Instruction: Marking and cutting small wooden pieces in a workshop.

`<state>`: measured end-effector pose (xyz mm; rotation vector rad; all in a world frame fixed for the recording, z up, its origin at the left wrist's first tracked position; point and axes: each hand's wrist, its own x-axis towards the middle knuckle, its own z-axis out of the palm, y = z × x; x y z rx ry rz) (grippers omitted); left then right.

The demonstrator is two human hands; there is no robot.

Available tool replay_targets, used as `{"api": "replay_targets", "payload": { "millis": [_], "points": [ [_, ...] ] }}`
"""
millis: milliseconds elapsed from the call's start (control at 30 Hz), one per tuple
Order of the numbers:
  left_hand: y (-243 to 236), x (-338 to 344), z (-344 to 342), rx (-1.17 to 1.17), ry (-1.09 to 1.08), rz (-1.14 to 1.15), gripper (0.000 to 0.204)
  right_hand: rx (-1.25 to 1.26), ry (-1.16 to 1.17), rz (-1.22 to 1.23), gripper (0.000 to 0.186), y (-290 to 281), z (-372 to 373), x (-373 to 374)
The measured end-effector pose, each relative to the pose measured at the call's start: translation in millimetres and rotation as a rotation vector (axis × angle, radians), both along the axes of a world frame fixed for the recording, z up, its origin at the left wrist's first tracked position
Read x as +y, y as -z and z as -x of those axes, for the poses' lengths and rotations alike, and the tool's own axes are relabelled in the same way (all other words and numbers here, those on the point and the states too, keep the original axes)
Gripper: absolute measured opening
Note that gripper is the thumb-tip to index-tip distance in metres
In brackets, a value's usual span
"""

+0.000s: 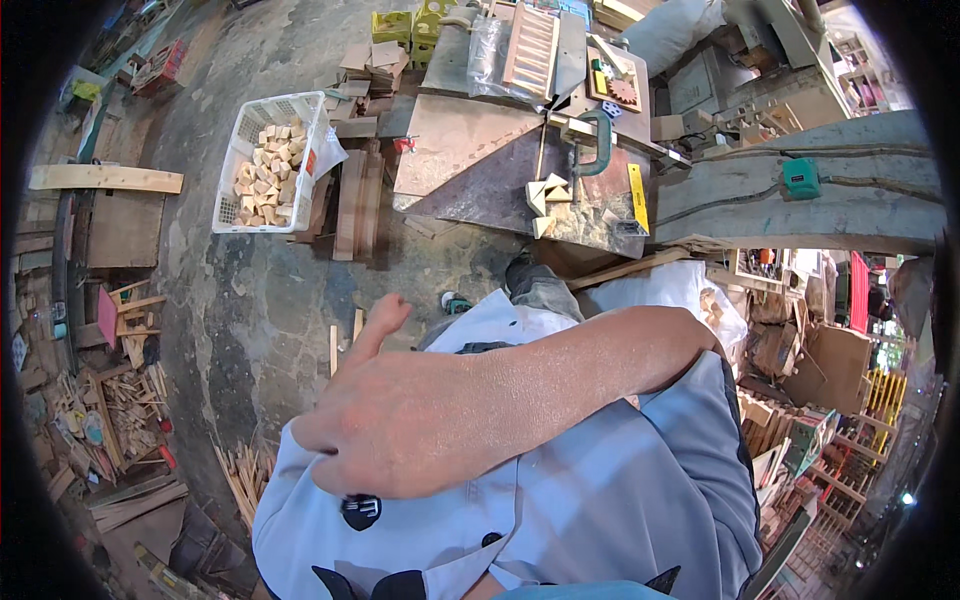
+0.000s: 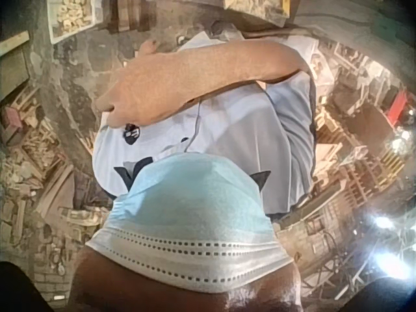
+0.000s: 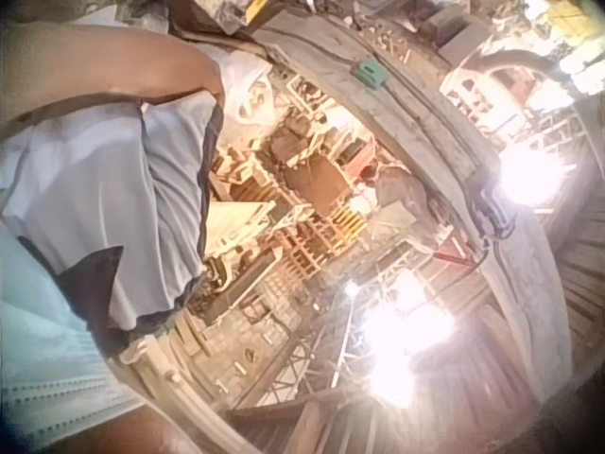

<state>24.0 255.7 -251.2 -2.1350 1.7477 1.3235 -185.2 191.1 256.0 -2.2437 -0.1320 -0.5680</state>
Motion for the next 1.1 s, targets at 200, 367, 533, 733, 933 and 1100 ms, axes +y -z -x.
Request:
{"api": "replay_targets", "payload": {
  "millis": [200, 367, 533, 733, 933, 1100],
  "points": [
    [-97, -75, 70, 0.279, -0.078, 0.146, 0.041, 0.19, 0.153, -0.037, 0.012, 34, 33, -28],
    [-135, -138, 135, 0.294, -0.064, 0.294, 0.053, 0.364, 0.837, -0.084, 0.033, 151, 128, -132],
    [-159, -185, 205, 0.221, -0.02, 0.4, 0.08, 0.789, 0.994, 0.173, 0.07, 289, 224, -183],
    [-151, -221, 258, 0.253, -0.049, 0.341, 0.093, 1.001, 0.926, 0.266, 0.077, 323, 226, -202],
    [-135, -240, 265, 0.257, -0.013, 0.273, 0.062, 1.025, 0.877, 0.179, 0.041, 335, 236, -221],
    [-152, -253, 241, 0.276, -0.163, 0.317, 0.035, 0.88, 0.967, -0.079, 0.035, 324, 222, -247]
  ]
}}
